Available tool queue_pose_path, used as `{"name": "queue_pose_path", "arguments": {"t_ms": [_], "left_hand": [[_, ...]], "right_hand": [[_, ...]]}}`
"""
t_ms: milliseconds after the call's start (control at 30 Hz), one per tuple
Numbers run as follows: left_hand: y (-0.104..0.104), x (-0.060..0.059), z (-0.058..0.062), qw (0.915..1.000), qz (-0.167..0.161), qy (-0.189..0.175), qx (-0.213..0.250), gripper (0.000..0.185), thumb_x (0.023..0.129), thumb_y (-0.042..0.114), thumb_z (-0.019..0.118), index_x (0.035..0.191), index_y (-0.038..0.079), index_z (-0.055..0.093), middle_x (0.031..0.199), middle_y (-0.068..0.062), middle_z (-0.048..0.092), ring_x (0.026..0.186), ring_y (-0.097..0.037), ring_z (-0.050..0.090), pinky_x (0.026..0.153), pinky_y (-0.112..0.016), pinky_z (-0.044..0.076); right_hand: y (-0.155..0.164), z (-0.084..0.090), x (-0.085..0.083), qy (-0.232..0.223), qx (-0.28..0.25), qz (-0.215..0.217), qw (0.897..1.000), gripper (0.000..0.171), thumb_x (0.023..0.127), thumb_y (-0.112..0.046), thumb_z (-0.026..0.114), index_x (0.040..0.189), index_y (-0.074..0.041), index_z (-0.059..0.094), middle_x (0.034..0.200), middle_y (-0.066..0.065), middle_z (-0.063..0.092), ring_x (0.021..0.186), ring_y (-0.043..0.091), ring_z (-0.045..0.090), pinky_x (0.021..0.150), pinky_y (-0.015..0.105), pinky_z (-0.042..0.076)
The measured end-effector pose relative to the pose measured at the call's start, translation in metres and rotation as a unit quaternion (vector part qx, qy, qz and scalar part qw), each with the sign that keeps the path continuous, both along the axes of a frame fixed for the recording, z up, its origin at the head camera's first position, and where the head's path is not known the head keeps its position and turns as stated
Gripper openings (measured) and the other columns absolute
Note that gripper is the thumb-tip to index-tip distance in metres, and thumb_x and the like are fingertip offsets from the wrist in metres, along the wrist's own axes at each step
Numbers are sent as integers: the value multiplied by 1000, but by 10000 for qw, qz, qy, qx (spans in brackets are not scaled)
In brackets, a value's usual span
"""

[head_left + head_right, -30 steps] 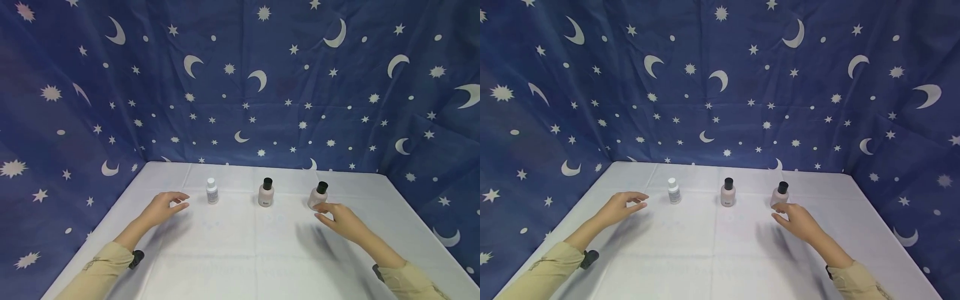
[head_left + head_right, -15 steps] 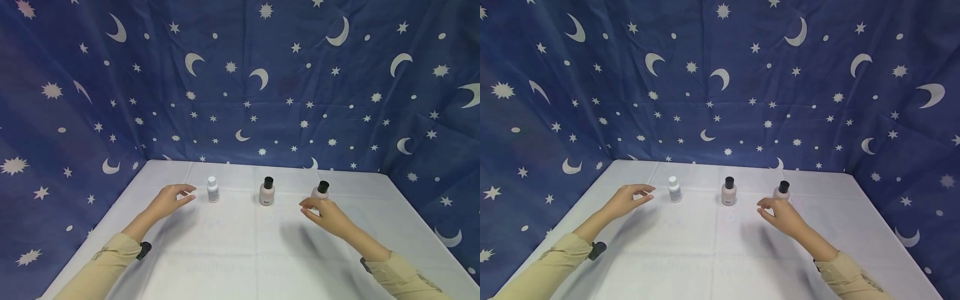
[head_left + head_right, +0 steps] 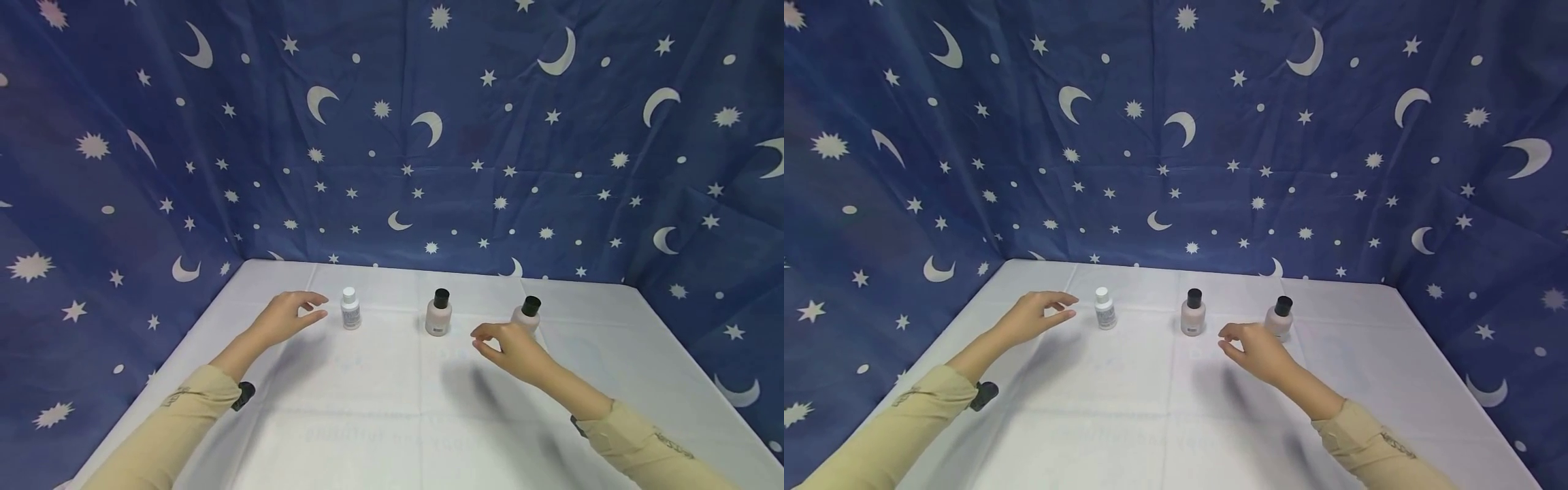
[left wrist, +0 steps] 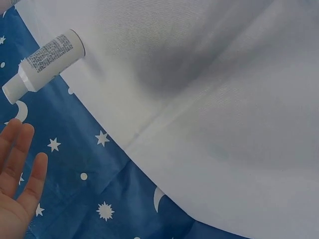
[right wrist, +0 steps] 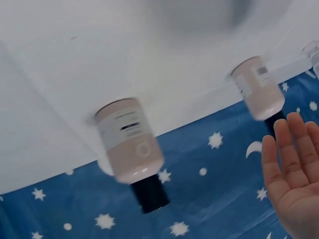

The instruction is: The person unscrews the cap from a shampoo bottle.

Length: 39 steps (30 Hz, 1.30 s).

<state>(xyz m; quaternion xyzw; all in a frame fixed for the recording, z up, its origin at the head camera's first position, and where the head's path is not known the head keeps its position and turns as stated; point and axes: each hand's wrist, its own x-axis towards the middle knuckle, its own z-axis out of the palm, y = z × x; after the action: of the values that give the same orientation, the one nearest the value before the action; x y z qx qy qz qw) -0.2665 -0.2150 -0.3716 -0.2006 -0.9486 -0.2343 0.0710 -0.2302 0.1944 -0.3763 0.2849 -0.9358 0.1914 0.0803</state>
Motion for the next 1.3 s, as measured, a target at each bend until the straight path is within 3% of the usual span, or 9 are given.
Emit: {"name": "queue_pose_path", "arguments": {"t_ms": [300,567,800,1067,1300], "left_hand": [[11,-4,0,9999,-7,125,112,34,90,24,64,116,4,65,117,-14,66,97,-30,65,85,-47,53],[14,-11,-2,9992,203,202,286,34,90,23,64,119,4,63,119,-15,65,99,-32,65,86,-50,51],[15,-18,-10,9977,254,273,573,35,88,21,67,120,4,63,118,-16,65,100,-33,65,87,-49,52],[14,-21,-18,9968,462,84,650,40,88,19,67,124,5,60,124,-19,61,111,-36,59,93,-49,50],[19,-29,-13,9961,187,-56,861,43,88,17,67,128,5,57,130,-20,55,116,-38,55,95,-49,49]], "right_hand": [[-28,-9,-1,-2,42,268,9996,12,86,-10,66,95,-3,70,92,7,73,87,24,68,76,37,57],[-51,-12,-3,-99,5,520,9986,15,85,-12,68,96,-2,69,92,8,73,88,22,68,77,35,57],[-67,-19,-5,-236,-185,588,9978,17,83,-13,71,96,-2,68,93,7,71,86,20,66,76,34,56],[-86,-28,-6,-524,-489,674,9951,20,83,-12,71,99,-1,67,95,10,70,87,20,66,77,33,56],[-97,-25,-16,-845,-836,993,9879,32,83,-16,72,111,-2,62,101,14,69,94,26,66,80,34,55]]}}
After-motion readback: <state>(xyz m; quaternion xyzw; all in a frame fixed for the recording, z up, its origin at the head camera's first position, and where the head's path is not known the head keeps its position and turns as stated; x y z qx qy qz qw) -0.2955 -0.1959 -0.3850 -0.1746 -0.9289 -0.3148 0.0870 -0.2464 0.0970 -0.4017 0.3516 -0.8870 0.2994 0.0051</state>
